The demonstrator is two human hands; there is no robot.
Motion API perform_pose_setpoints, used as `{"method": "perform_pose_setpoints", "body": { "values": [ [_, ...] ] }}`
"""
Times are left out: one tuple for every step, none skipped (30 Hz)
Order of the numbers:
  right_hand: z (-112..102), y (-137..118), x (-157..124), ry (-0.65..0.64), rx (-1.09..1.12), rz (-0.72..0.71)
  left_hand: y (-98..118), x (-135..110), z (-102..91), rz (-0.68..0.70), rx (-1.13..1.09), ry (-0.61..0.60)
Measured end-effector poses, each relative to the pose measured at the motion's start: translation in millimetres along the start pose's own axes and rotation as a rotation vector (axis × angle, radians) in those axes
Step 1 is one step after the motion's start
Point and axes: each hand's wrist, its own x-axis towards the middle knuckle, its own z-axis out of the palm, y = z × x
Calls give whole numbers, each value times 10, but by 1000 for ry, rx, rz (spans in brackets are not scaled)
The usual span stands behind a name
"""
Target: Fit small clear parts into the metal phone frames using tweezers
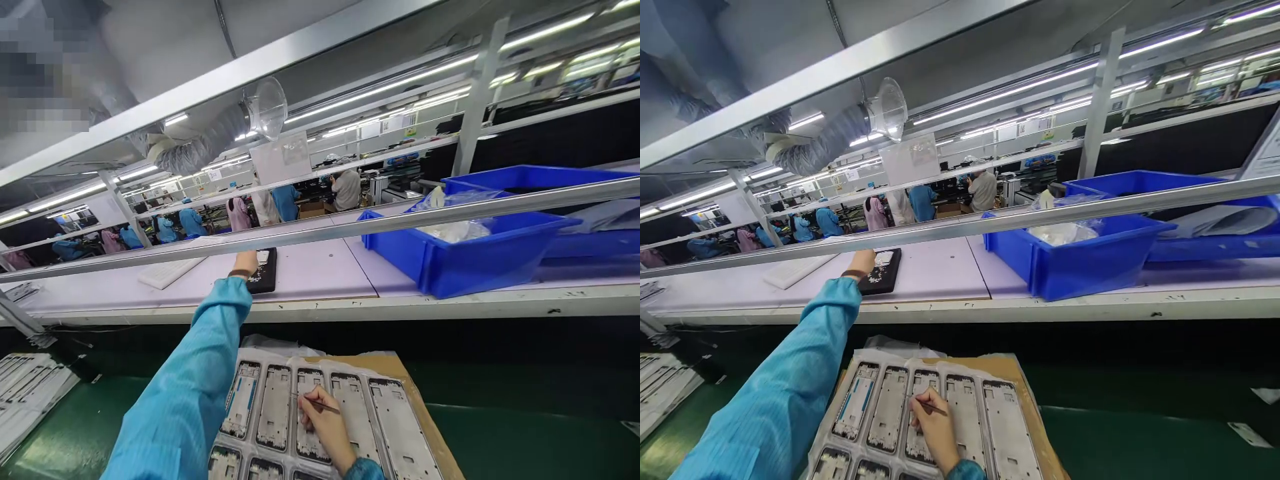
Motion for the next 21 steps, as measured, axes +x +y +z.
{"method": "perform_pose_setpoints", "body": {
  "values": [
    [3, -18, 1, -7, 6, 17, -34, -125, -86, -18, -48, 1],
    [8, -37, 2, -14, 10, 34, -77, -304, -151, -42, -93, -11],
    [15, -56, 4, -14, 12, 49, -124, -536, -195, -66, -121, -32],
    [24, -76, 6, -8, 14, 61, -169, -813, -221, -87, -174, -41],
    [38, -98, 6, 3, 13, 69, -205, -1124, -233, -112, -257, -47],
    [54, -126, 1, 13, 11, 69, -228, -1454, -240, -146, -383, -39],
    [74, -166, -13, 16, 16, 78, -234, -1785, -248, -200, -609, -8],
    [95, -227, -41, 7, 21, 94, -221, -2102, -263, -257, -839, 30],
    [117, -316, -84, -11, 31, 110, -190, -2389, -288, -312, -1052, 79],
    [141, -438, -145, -38, 42, 119, -145, -2638, -324, -354, -1237, 130],
    [164, -596, -220, -79, 59, 115, -91, -2842, -370, -374, -1381, 174],
    [189, -786, -305, -148, 106, 59, -32, -3003, -422, -377, -1498, 211],
    [214, -999, -396, -213, 156, -19, 25, -3125, -477, -363, -1596, 235],
    [241, -1221, -487, -270, 206, -109, 77, -3214, -529, -339, -1674, 245],
    [269, -1439, -573, -337, 249, -208, 121, -3278, -577, -311, -1730, 244],
    [299, -1636, -650, -411, 266, -304, 158, -3326, -617, -285, -1767, 236],
    [331, -1802, -715, -481, 254, -384, 186, -3363, -648, -264, -1787, 227],
    [363, -1930, -767, -525, 226, -451, 208, -3394, -670, -247, -1800, 220],
    [395, -2019, -808, -557, 183, -498, 225, -3421, -684, -232, -1811, 217],
    [423, -2072, -838, -569, 136, -527, 237, -3446, -691, -223, -1821, 215],
    [447, -2095, -860, -566, 93, -544, 246, -3467, -693, -222, -1830, 211]
  ]
}}
